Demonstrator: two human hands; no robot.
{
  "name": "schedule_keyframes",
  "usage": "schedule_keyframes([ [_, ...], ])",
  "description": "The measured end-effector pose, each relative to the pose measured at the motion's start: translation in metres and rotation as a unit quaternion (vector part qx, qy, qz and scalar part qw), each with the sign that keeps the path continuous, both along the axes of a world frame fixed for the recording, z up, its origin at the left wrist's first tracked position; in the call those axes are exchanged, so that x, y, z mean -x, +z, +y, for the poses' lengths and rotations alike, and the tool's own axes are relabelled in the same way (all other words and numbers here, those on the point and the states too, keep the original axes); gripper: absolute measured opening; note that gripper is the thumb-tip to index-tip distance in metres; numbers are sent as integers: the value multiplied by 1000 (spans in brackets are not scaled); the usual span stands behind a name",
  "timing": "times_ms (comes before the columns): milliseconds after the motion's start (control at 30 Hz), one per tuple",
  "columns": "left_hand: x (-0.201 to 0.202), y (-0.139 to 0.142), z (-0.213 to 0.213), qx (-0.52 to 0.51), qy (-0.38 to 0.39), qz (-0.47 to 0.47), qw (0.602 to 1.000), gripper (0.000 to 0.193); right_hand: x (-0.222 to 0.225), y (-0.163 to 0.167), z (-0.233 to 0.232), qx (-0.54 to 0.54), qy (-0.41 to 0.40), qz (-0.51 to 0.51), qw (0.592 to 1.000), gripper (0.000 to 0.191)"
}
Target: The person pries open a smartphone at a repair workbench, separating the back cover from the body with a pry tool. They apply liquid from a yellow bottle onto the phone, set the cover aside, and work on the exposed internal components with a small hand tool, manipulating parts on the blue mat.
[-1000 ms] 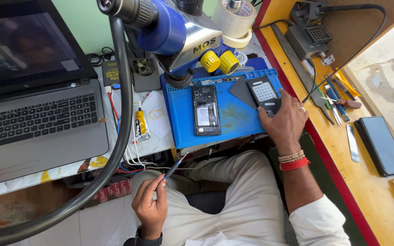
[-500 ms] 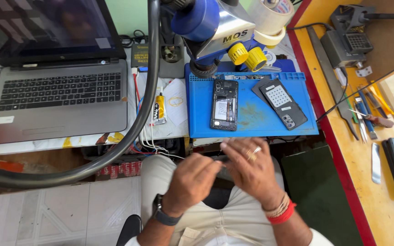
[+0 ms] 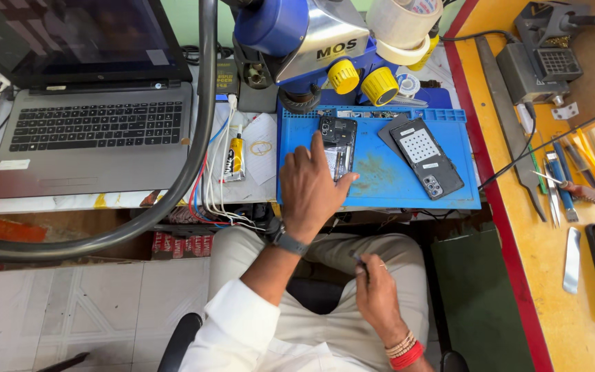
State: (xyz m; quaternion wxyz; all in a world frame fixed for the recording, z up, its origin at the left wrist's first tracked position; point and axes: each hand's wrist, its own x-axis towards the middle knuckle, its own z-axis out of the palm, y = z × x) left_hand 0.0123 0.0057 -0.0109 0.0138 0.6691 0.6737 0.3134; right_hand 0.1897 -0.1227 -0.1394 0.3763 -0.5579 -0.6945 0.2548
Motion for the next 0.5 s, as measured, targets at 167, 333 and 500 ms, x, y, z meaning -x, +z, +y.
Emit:
schedule_keyframes([
  [167,-24,6,18,56,73,66,994,106,-3,1,8,11,26,-37,999,17],
  [333,-21,14,24,127,71,21,989,108,-10,10,12,64,-6,-45,997,15],
  [500,-17,13,17,162,39,-68,984,100,-16,8,14,31,-31,-38,998,15],
])
